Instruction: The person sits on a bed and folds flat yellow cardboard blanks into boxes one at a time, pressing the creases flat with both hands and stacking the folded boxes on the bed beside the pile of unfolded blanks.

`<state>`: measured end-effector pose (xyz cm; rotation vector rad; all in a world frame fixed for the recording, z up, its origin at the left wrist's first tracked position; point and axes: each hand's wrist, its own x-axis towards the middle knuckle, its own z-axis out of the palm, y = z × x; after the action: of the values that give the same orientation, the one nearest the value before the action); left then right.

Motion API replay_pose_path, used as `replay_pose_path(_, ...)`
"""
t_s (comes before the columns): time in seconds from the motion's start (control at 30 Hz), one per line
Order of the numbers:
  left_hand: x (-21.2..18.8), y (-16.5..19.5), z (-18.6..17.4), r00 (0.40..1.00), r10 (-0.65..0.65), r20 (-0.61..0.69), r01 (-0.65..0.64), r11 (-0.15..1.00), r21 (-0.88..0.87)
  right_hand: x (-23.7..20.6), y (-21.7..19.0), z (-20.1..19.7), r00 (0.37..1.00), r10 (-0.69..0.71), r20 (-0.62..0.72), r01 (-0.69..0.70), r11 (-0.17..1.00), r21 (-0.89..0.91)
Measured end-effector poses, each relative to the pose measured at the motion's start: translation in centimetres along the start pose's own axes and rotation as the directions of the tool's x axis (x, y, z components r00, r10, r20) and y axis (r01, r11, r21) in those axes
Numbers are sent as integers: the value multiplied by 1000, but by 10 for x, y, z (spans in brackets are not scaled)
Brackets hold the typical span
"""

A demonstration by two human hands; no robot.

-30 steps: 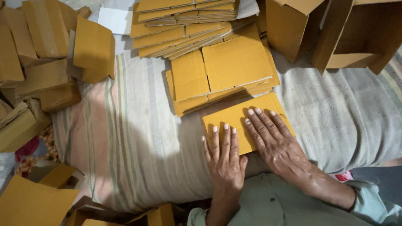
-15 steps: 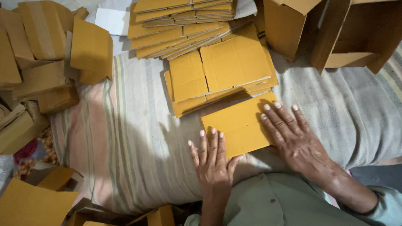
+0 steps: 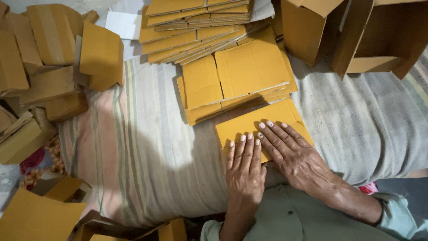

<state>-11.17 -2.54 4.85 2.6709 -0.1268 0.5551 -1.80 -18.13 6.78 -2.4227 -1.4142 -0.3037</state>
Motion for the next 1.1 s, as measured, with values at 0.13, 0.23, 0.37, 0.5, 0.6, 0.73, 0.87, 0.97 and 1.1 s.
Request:
replay_pose_path(0.13,2,0,1,1000,-10,-6,10,1000,-6,1,0,1,1000,8,-5,-8,1000,11)
replay_pose_path(0.23,2,0,1,1000,-6,-25,6,1000,-9,1,0,0,1000,16,4,-16,1000,20)
replay_pose_path(0.37,2,1,0,1000,-3,-27,3,1000,-17,0,-1,0,1000,18,-7,-18,999,27)
replay_pose_path(0.5,2,1,-1,1000,-6,-29,5,1000,-20,0,-1,1,1000,20,-8,-20,999,26)
replay_pose_path(0.6,2,2,-1,999,-5,-35,5,1000,-22,0,-1,2,1000,23,-1,-23,1000,7)
replay_pose_path(0.73,2,2,-2,1000,-4,-26,3,1000,-12,0,-1,1,1000,20,1,-20,1000,10)
replay_pose_path(0.87,3,2,-2,1000,-11,-29,10,1000,-4,0,-2,-1,1000,21,-9,-21,999,39)
replay_pose_path(0.97,2,2,-2,1000,-19,-7,19,1000,-14,1,-2,-1,1000,21,3,-21,1000,23)
replay_pose_path(1.1,1,0,0,1000,-14,-3,14,1000,-2,2,-2,-2,1000,22,-7,-21,999,42)
